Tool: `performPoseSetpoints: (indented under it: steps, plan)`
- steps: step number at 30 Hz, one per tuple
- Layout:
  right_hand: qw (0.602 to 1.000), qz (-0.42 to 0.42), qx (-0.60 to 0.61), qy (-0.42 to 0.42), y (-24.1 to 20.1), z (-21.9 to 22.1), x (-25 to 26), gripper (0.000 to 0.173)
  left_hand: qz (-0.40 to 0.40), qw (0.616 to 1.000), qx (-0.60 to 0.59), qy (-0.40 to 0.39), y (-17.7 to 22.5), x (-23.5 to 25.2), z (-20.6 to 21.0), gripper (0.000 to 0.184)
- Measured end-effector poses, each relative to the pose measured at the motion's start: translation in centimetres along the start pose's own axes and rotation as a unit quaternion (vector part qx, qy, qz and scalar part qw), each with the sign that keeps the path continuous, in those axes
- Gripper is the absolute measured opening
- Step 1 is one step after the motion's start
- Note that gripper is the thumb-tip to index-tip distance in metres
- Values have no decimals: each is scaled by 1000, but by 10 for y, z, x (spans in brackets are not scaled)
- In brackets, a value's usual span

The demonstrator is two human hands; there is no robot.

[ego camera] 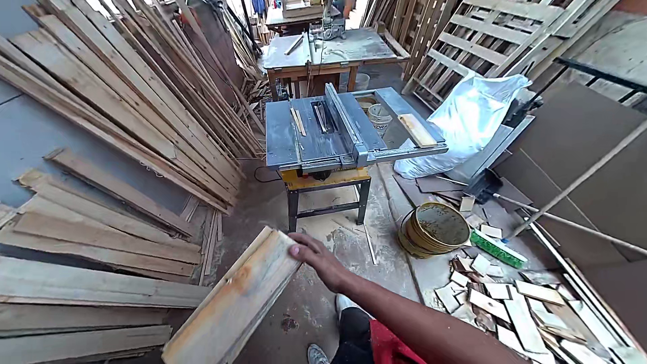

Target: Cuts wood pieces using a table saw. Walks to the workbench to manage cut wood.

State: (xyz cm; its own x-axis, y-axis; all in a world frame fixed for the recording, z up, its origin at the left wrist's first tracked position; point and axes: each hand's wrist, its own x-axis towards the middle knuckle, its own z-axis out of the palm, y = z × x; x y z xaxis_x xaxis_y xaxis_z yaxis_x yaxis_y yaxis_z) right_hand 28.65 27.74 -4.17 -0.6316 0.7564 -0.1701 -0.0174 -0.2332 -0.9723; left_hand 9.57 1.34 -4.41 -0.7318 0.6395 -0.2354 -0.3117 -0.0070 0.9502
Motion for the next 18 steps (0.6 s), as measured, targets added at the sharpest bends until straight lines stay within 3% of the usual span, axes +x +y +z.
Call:
performPoseSetpoints:
  steps: [6, 11, 18]
  plan:
    - [999, 1, 18, 50, -8, -72, 100, 71, -60, 997, 18, 38, -5, 122, 85, 87]
    - [997, 17, 32, 70, -34, -132, 210, 73, -78, 996, 40, 18, 3, 214, 183, 78]
    - [998, 1, 29, 58, -53, -182, 377, 64, -107, 993, 58, 3, -4, 364, 273, 66]
